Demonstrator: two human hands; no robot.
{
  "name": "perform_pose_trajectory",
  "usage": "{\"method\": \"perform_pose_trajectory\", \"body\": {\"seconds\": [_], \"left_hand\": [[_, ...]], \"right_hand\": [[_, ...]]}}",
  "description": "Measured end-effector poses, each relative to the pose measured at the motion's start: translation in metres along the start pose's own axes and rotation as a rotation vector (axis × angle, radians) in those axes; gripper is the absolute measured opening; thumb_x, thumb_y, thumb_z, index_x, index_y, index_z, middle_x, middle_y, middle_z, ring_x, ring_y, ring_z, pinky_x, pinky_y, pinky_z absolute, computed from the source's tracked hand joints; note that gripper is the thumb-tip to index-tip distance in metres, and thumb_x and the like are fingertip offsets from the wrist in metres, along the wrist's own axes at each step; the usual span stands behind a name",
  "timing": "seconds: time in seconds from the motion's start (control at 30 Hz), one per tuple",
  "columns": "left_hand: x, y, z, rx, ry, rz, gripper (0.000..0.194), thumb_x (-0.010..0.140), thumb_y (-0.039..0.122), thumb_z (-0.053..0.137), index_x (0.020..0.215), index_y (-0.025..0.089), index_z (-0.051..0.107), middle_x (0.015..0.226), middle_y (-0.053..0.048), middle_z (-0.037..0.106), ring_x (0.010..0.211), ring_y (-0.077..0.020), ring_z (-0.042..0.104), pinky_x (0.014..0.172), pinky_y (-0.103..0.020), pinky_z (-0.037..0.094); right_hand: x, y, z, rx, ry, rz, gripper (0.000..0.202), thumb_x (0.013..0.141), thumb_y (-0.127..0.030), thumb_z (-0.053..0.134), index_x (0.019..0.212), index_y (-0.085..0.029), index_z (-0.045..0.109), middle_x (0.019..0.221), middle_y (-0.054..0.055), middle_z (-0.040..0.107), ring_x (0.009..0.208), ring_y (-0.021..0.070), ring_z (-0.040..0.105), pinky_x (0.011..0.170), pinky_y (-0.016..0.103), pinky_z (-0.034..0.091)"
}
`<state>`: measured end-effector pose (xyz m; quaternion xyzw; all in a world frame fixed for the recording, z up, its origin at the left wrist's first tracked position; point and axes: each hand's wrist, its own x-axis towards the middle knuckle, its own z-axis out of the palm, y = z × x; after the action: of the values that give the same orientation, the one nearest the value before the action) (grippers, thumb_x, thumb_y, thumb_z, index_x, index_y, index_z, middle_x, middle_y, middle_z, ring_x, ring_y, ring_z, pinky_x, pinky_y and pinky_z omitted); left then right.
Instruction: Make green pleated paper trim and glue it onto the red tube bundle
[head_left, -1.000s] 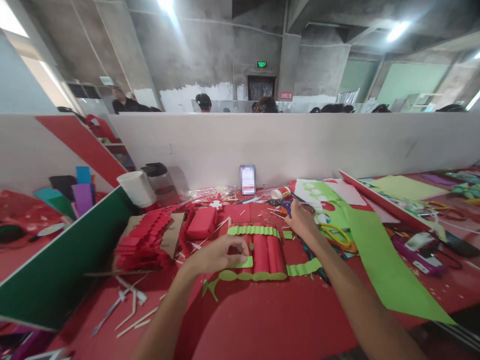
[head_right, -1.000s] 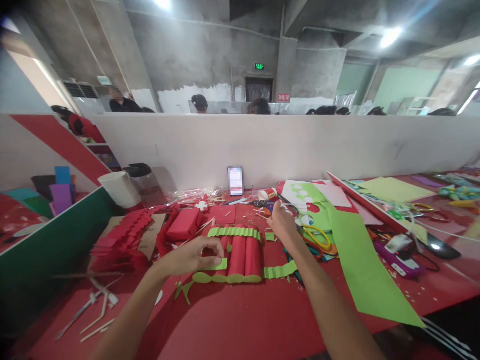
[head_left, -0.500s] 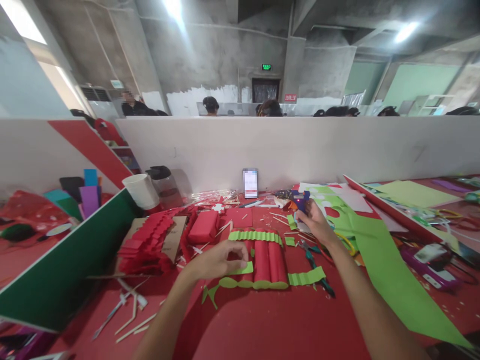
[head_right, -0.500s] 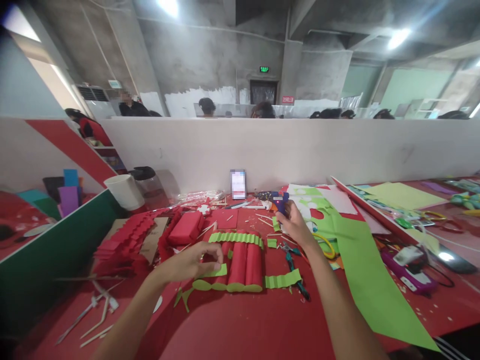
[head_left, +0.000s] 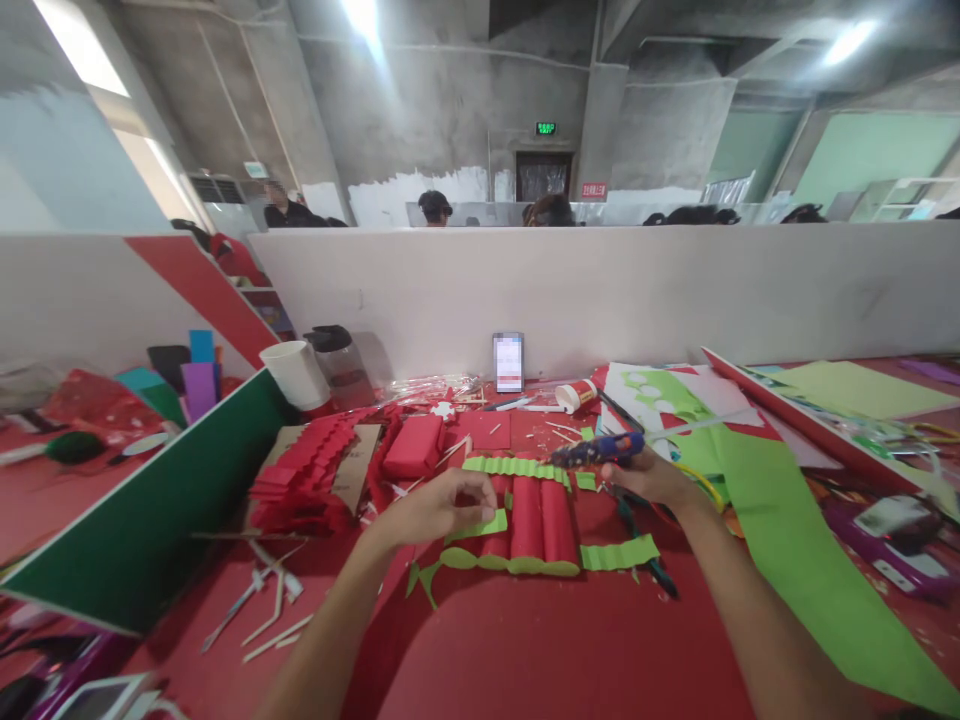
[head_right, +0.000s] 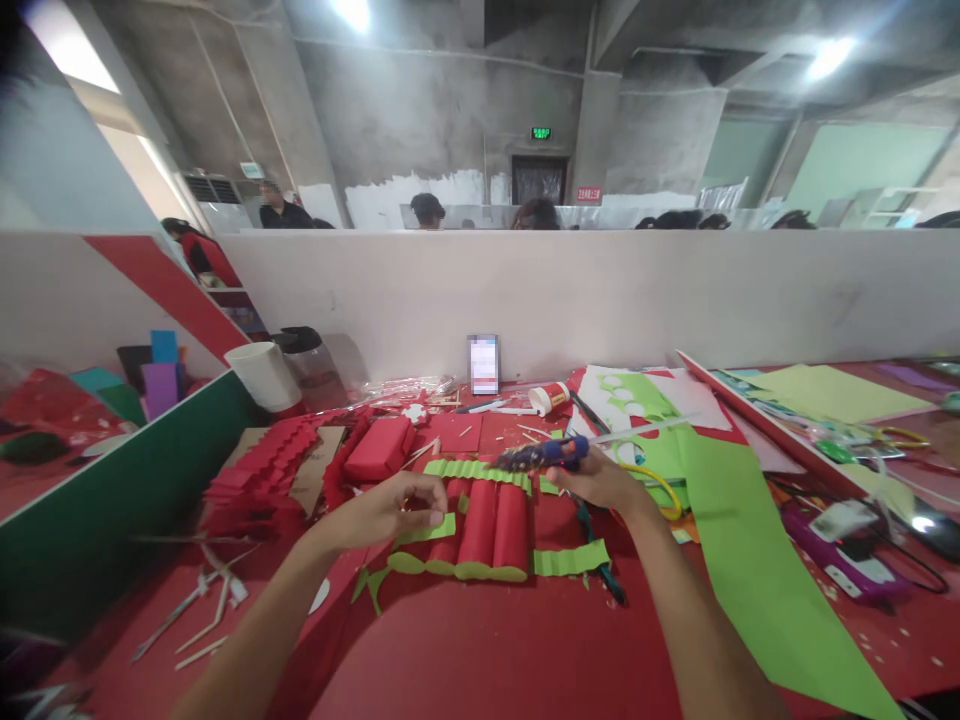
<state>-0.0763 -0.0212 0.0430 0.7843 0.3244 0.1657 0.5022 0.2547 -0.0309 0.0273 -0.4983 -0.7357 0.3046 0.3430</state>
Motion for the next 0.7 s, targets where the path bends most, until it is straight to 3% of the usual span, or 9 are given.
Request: {"method": "perform_pose_trajectory", "body": {"seconds": [0.17, 0.27, 0.43, 0.7], "left_hand": [[0.001, -0.001, 0.001, -0.016, -0.022, -0.004, 0.031, 0.082, 0.044, 0.061, 0.080, 0.013, 0.059, 0.074, -0.001, 0.057, 0.066, -0.0108, 0.049, 0.060, -0.022, 0.039], [0.002, -0.001, 0.002, -0.024, -0.039, -0.011, 0.031, 0.081, 0.044, 0.062, 0.081, 0.013, 0.059, 0.073, -0.001, 0.057, 0.064, -0.0103, 0.048, 0.058, -0.021, 0.038], [0.002, 0.000, 0.002, -0.042, -0.047, -0.006, 0.031, 0.080, 0.044, 0.063, 0.080, 0.013, 0.059, 0.073, -0.001, 0.057, 0.065, -0.0106, 0.048, 0.059, -0.022, 0.038], [0.001, 0.002, 0.003, -0.030, -0.058, -0.018, 0.031, 0.082, 0.045, 0.061, 0.081, 0.014, 0.058, 0.076, -0.002, 0.059, 0.068, -0.0121, 0.052, 0.062, -0.023, 0.041]], "right_hand": [[-0.002, -0.014, 0.019, -0.173, -0.225, -0.113, 0.034, 0.082, -0.053, 0.057, 0.095, -0.023, 0.069, 0.093, 0.003, 0.069, 0.083, 0.0227, 0.063, 0.072, 0.030, 0.049], [0.001, -0.022, 0.027, -0.172, -0.277, -0.200, 0.036, 0.084, -0.055, 0.053, 0.087, -0.022, 0.067, 0.084, 0.003, 0.068, 0.078, 0.0205, 0.061, 0.070, 0.028, 0.047], [0.006, -0.025, 0.032, -0.262, -0.209, -0.266, 0.040, 0.086, -0.055, 0.050, 0.070, -0.020, 0.058, 0.073, 0.002, 0.060, 0.069, 0.0172, 0.054, 0.064, 0.026, 0.043], [0.008, -0.023, 0.034, -0.357, -0.173, -0.286, 0.038, 0.084, -0.053, 0.054, 0.064, -0.020, 0.051, 0.068, 0.000, 0.054, 0.062, 0.0151, 0.047, 0.056, 0.025, 0.035]]}}
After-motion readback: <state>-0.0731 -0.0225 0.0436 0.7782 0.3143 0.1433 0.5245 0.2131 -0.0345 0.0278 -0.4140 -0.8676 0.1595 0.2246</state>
